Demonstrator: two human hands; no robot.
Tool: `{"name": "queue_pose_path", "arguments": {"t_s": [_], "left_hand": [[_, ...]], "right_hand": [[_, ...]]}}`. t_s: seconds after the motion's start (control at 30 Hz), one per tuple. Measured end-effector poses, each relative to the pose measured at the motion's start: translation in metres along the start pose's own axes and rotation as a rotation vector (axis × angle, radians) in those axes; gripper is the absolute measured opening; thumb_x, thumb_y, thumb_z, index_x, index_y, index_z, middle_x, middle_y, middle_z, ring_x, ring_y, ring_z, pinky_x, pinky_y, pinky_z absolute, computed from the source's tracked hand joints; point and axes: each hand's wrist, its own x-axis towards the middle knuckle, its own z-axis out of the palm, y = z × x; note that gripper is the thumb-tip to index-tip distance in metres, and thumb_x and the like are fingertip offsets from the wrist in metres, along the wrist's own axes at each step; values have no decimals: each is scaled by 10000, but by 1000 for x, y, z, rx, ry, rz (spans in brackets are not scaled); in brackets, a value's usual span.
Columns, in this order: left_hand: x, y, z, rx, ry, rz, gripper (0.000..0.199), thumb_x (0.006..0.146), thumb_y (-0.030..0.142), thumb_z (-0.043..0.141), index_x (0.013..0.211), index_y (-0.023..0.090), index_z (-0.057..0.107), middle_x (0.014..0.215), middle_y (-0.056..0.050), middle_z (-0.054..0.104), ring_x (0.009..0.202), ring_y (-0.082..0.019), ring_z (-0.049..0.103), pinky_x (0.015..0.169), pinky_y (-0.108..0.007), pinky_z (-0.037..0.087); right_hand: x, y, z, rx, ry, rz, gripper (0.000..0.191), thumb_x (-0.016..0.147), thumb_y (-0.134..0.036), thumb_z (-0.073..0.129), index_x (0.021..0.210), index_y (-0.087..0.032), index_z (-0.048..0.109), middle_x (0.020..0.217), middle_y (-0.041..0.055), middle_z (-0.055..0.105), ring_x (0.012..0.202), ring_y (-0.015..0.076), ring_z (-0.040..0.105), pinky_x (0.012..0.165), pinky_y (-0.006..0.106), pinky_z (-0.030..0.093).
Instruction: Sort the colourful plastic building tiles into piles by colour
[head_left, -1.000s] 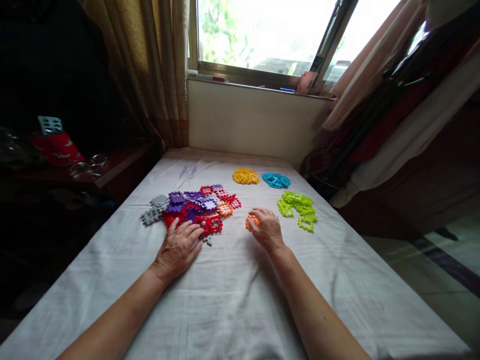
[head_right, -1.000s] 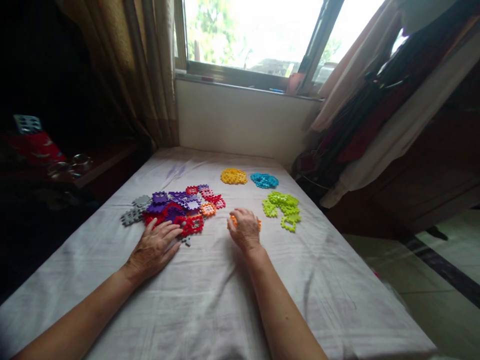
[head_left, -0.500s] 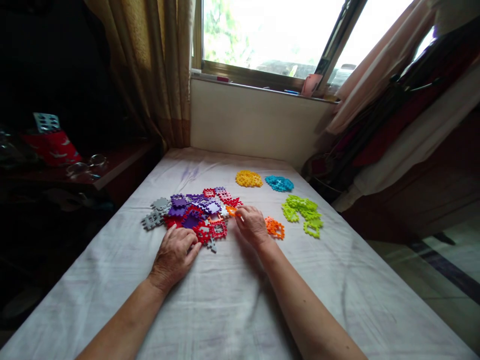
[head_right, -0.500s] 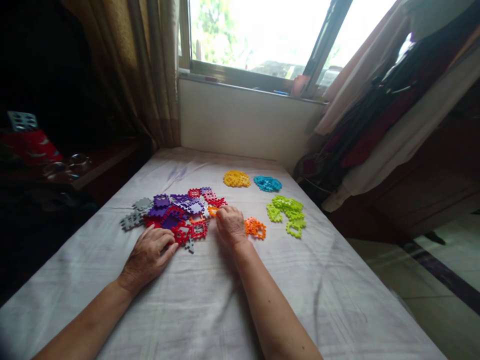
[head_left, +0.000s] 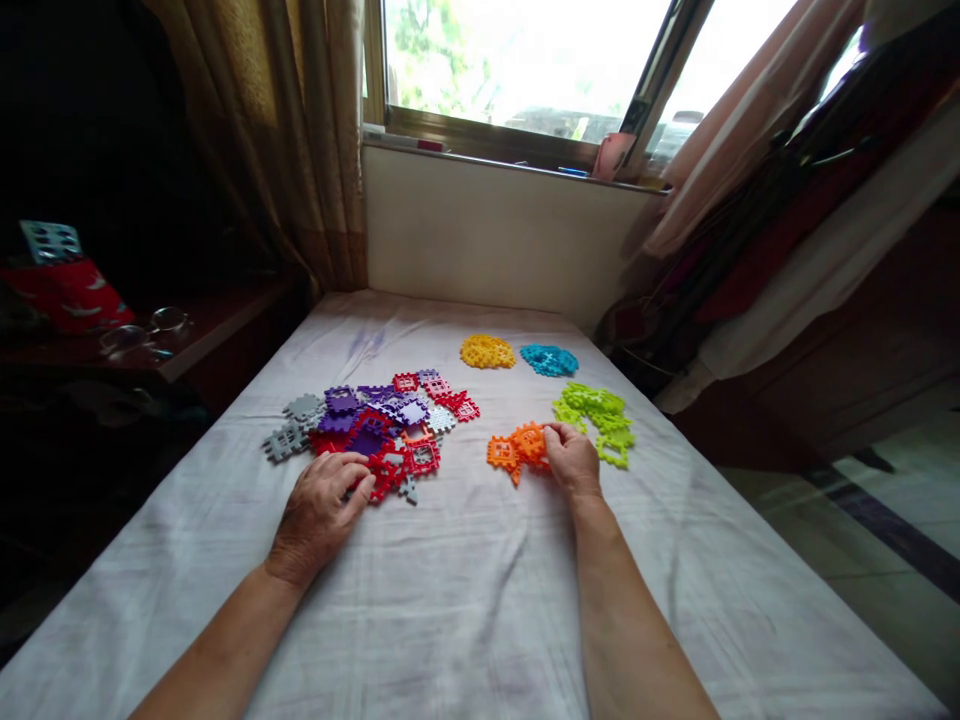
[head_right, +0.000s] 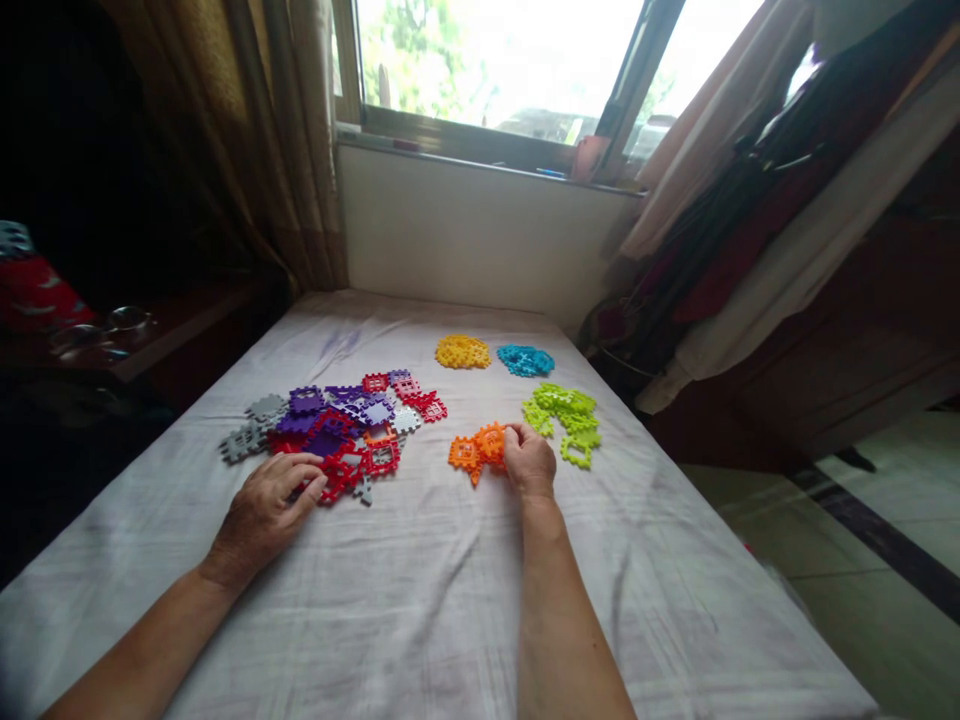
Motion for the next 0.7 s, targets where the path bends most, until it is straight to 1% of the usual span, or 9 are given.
{"name": "queue_pose_path", "arguments": {"t_s": [0.1,0.17,0.23,0.27,0.37,0.43,0.5,0.6,0.7], "left_hand": [[0,-3,0,3,7,-9,249,947,383,480,844,234,650,965,-53,720,923,-222,652,965,-432,468],[0,-5,0,12,21,-17,238,947,383,488,852,234,647,970,-52,721,925,-222,652,976,-437,462],[1,-8,1,24,42,-26,236,950,386,490,855,235,645,975,-51,720,933,-223,652,975,-436,463],[1,-9,2,30,52,-29,239,951,387,489,853,235,645,974,-51,720,934,-223,652,966,-431,468],[1,-12,2,42,77,-31,239,953,376,488,843,232,644,965,-50,718,927,-221,653,936,-413,482],[2,-13,2,50,89,-29,226,950,362,495,841,229,642,962,-48,719,921,-214,654,924,-397,487],[3,-15,1,66,115,-26,223,949,353,495,836,227,639,941,-45,720,907,-207,656,906,-378,495],[4,-22,0,103,193,-28,237,953,354,485,835,219,640,900,-49,724,873,-202,659,863,-353,509],[6,-36,-1,128,273,-69,239,950,348,480,835,216,643,898,-55,730,867,-201,666,859,-350,516]], "right_hand": [[-6,-8,1,-148,52,-79,288,822,-332,524,926,-219,768,919,73,732,806,213,635,739,318,479],[-13,-18,3,-188,103,-188,290,840,-293,521,972,-202,763,1015,99,713,907,227,621,830,335,476],[-25,-35,10,-185,65,-331,270,861,-259,519,977,-214,759,1037,93,703,964,224,605,889,330,463],[-31,-47,15,-180,7,-406,259,872,-244,521,972,-230,759,1034,82,703,971,215,603,899,318,459],[-51,-88,33,-216,-244,-594,245,900,-233,534,971,-279,764,1042,51,707,973,193,611,868,281,463],[-60,-117,45,-299,-392,-667,253,924,-256,528,980,-305,770,1039,43,710,975,189,619,823,267,469],[-62,-141,54,-403,-507,-712,272,939,-265,517,1019,-322,771,1050,45,711,997,193,623,810,264,470],[-55,-163,61,-544,-628,-749,278,935,-263,531,1073,-309,767,1091,70,704,1053,213,624,840,273,469],[-45,-173,58,-650,-714,-799,275,893,-231,581,1088,-295,765,1117,92,693,1068,231,631,842,279,473]]}}
